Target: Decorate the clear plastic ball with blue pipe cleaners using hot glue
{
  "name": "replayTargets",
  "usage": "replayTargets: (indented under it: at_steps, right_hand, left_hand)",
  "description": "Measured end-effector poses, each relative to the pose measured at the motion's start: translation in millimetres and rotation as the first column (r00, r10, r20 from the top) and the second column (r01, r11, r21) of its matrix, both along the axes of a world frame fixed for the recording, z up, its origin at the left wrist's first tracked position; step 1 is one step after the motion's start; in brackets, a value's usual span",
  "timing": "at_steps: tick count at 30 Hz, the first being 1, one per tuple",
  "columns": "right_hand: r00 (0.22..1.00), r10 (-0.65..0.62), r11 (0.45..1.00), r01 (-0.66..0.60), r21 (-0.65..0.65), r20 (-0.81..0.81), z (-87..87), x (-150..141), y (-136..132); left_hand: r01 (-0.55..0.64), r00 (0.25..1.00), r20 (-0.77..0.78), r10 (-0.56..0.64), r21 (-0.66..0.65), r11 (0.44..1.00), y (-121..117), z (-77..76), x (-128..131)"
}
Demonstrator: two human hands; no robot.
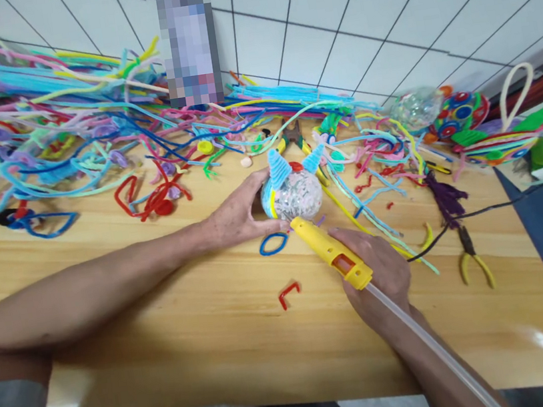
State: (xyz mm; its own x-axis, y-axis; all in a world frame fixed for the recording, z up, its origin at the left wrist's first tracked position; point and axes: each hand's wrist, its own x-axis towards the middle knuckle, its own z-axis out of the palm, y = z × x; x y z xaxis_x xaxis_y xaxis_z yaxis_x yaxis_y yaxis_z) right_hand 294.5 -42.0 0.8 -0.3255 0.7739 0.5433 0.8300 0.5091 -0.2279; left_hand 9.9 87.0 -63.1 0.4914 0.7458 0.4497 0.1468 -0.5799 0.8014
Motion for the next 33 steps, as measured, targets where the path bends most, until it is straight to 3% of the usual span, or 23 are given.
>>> replayTargets:
  at_steps: [5, 12, 15, 19, 24, 33]
  right_hand:
    - [0.999, 0.001, 1.0, -0.001, -0.01, -0.038, 0.2, -2, -1]
    - [0.982, -0.032, 0.991, 0.007, -0.133, -0.185, 4.6, -2, -5]
    - [0.99, -0.01, 0.997, -0.001, -0.073, -0.142, 6.0, -3, -5]
    - [0.996, 0.071, 0.996, -0.074, 0.055, 0.059, 6.8, 0, -1]
    - [0.968, 0.159, 0.951, -0.202, 0.232, 0.193, 13.7, -8, 5]
    - [0.957, 0.122, 0.942, -0.195, 0.275, 0.262, 16.0, -9, 6]
  left_hand:
    - [0.003, 1.0, 0.012, -0.003, -0.001, 1.0, -1, 0.4, 1]
    - [0.002, 1.0, 0.011, -0.002, 0.003, 1.0, 0, 0.1, 1]
    - [-0.001, 1.0, 0.015, 0.001, 0.009, 1.0, 0, 0.2, 2]
    - [0.002, 1.0, 0.026, -0.003, 0.012, 1.0, -1, 0.9, 2]
    - [0.008, 1.0, 0.023, -0.008, 0.01, 1.0, -2, 2.4, 3]
    - [0.017, 1.0, 0.024, -0.017, 0.015, 1.0, 0, 2.6, 3]
